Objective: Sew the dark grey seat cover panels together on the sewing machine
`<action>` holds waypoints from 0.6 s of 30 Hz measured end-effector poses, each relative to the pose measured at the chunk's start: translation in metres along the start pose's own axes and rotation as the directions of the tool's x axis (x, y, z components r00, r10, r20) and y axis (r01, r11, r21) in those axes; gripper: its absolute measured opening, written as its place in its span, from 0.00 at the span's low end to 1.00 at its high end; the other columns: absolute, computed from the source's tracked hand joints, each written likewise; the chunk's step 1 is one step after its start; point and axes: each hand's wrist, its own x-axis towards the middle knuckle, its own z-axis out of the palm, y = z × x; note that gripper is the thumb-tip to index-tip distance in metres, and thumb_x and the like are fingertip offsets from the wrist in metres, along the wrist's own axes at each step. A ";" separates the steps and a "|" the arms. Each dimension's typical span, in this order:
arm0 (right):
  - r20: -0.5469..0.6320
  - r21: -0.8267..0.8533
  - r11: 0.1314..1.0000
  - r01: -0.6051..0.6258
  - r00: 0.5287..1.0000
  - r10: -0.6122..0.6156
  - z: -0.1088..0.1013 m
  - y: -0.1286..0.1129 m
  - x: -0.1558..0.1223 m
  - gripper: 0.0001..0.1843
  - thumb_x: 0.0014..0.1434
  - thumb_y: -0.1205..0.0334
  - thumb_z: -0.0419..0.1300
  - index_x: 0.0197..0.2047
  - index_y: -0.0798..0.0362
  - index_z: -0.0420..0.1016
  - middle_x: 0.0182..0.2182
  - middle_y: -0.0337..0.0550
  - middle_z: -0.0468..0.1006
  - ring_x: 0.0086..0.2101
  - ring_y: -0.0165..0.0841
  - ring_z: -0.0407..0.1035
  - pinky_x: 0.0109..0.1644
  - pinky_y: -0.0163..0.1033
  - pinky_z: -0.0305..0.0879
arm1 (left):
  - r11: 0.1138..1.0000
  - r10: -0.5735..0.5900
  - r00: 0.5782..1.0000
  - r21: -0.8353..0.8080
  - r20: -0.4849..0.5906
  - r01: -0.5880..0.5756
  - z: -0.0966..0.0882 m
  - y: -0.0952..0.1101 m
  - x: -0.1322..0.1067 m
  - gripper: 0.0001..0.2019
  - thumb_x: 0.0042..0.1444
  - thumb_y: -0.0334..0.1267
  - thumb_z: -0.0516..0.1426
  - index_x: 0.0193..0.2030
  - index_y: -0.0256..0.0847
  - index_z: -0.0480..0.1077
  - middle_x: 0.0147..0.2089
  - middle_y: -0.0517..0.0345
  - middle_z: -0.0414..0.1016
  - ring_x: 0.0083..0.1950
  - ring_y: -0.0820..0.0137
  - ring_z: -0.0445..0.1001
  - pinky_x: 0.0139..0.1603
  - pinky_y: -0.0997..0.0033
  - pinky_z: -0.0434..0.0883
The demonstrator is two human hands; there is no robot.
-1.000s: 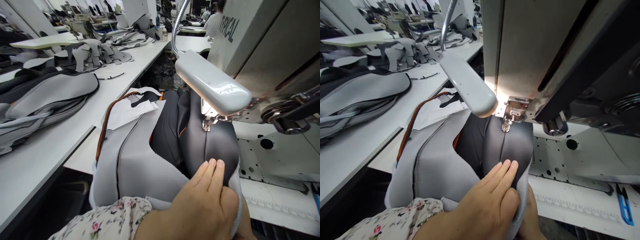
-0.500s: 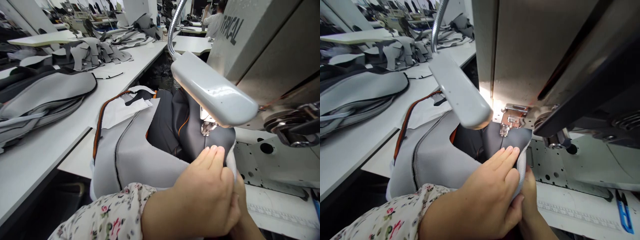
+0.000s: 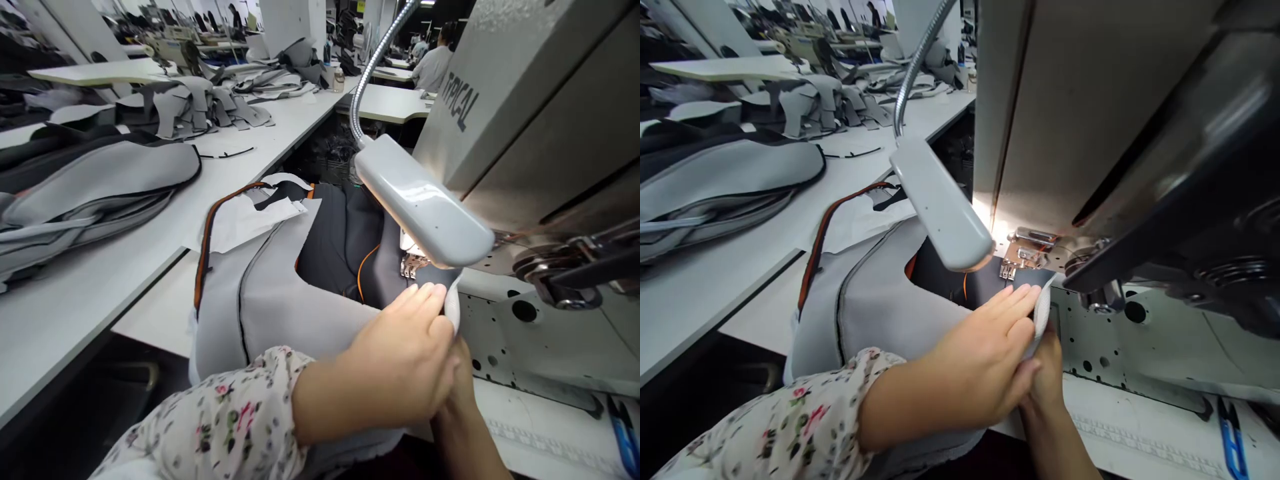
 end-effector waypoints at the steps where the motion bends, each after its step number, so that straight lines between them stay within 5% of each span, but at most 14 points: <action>1: -0.003 0.005 1.000 -0.010 1.000 0.011 0.001 0.000 -0.005 0.14 0.48 0.47 0.67 0.29 0.49 0.76 0.26 0.40 0.79 0.30 0.37 0.74 0.33 0.39 0.73 | 0.999 -0.026 1.000 -0.022 0.009 0.026 -0.005 0.001 -0.010 0.19 0.70 0.43 0.52 0.54 0.25 0.70 0.71 0.27 0.64 0.75 0.45 0.62 0.78 0.47 0.61; 6: 0.017 0.068 0.984 -0.167 0.986 0.166 0.000 -0.001 -0.039 0.12 0.39 0.58 0.73 0.24 0.50 0.75 0.18 0.35 0.72 0.20 0.29 0.60 0.24 0.35 0.64 | 0.993 -0.056 0.996 -0.098 0.073 0.063 -0.019 0.007 -0.044 0.23 0.70 0.48 0.54 0.60 0.28 0.68 0.73 0.33 0.64 0.77 0.51 0.61 0.79 0.51 0.61; 11: -0.010 0.098 0.976 -0.195 0.980 0.197 -0.001 -0.008 -0.049 0.17 0.36 0.54 0.75 0.19 0.49 0.71 0.16 0.34 0.71 0.18 0.28 0.59 0.18 0.32 0.59 | 0.999 0.044 0.999 -0.003 0.032 -0.044 -0.015 0.012 -0.026 0.19 0.70 0.43 0.51 0.55 0.25 0.70 0.61 0.34 0.74 0.70 0.49 0.70 0.76 0.53 0.64; 18: -0.017 0.094 0.988 -0.122 0.992 0.124 0.002 -0.004 -0.038 0.18 0.43 0.48 0.72 0.23 0.49 0.70 0.18 0.32 0.71 0.22 0.31 0.67 0.24 0.34 0.70 | 0.999 0.012 0.998 -0.052 0.057 -0.009 -0.015 0.009 -0.011 0.15 0.66 0.40 0.52 0.51 0.28 0.69 0.60 0.31 0.73 0.66 0.48 0.72 0.70 0.50 0.70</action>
